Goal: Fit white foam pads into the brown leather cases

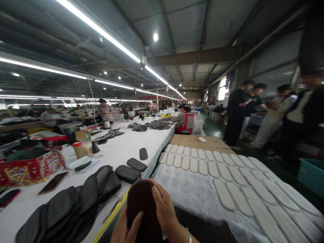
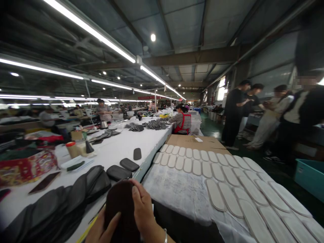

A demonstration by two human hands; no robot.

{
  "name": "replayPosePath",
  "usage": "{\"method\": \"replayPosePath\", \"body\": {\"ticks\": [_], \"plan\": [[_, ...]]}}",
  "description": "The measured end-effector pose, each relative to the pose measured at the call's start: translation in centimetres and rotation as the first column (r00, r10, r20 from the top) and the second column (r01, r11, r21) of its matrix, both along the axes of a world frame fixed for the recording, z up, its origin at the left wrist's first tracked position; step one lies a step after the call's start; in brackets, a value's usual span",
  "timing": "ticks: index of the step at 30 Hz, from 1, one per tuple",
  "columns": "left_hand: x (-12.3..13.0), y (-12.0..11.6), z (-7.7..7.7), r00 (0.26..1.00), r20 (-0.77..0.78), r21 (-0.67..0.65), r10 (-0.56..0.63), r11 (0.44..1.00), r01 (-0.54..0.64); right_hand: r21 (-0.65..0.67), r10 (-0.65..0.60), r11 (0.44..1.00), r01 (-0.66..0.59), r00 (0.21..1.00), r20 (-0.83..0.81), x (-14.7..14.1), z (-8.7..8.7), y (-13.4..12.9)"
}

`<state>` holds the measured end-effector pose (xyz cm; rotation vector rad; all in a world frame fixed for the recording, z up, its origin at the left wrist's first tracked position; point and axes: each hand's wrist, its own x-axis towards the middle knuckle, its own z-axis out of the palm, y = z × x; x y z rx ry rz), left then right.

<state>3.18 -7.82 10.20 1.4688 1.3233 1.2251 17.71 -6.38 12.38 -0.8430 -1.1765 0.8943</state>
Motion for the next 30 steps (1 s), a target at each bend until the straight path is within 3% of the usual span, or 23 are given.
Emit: {"method": "replayPosePath", "body": {"ticks": [3, 8, 18, 25, 30], "plan": [[0.6, 1.0, 0.9, 0.992, -0.091, 0.159, 0.089, 0.985, -0.074, -0.062, -0.007, 0.998, 0.005, 1.000, -0.024, 0.1, -0.7, 0.0], [1.1, 1.7, 2.0, 0.974, -0.177, 0.322, 0.138, 0.944, -0.075, -0.075, 0.012, 0.997, -0.014, 1.000, -0.018, 0.5, -0.6, -0.1], [1.7, 1.4, 3.8, 0.990, -0.103, 0.278, 0.091, 0.959, -0.060, -0.124, 0.104, 0.982, -0.144, 0.953, -0.284, 0.4, -0.6, -0.4], [1.2, 2.1, 4.1, 0.982, -0.143, 0.336, 0.127, 0.939, -0.073, -0.119, -0.013, 0.993, 0.001, 0.994, -0.106, 0.2, 0.5, -1.0], [0.8, 2.4, 3.8, 0.992, -0.080, 0.197, 0.094, 0.978, -0.076, -0.093, -0.018, 0.996, 0.013, 0.998, -0.054, 0.2, 1.3, -1.0]]}}
